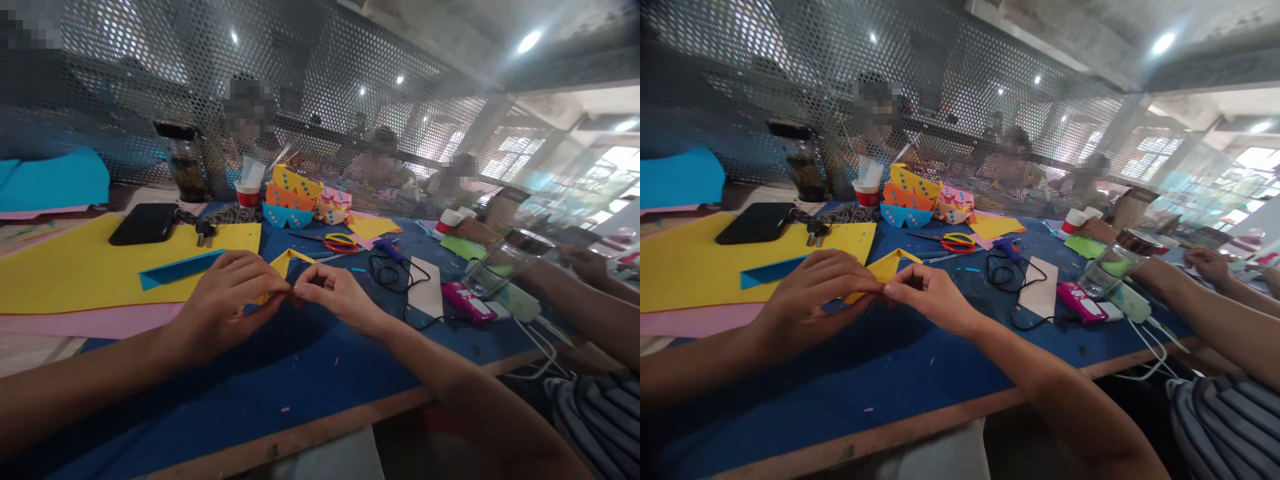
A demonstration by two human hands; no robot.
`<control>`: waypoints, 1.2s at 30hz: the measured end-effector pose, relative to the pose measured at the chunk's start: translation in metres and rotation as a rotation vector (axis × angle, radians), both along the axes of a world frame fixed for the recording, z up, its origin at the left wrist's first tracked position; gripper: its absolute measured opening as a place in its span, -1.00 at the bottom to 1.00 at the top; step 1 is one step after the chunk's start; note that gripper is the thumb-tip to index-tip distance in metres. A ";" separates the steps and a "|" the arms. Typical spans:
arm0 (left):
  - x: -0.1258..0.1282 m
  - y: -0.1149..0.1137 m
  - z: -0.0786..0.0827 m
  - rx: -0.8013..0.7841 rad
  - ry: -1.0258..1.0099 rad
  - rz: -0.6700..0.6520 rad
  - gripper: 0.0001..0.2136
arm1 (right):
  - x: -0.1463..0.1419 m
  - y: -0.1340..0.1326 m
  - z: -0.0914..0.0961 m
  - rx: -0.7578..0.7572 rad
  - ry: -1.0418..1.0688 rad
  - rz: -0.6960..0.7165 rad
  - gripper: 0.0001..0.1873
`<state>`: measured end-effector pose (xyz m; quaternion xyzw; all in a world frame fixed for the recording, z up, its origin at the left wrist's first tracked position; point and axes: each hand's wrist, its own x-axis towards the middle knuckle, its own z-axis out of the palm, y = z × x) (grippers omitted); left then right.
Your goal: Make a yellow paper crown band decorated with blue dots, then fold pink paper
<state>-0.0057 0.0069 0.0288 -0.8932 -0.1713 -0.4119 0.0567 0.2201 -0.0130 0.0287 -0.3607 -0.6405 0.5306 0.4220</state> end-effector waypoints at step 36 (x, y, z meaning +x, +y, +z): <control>-0.009 -0.006 -0.006 0.311 0.203 0.042 -0.81 | 0.001 0.000 -0.008 -0.412 0.098 0.139 -0.74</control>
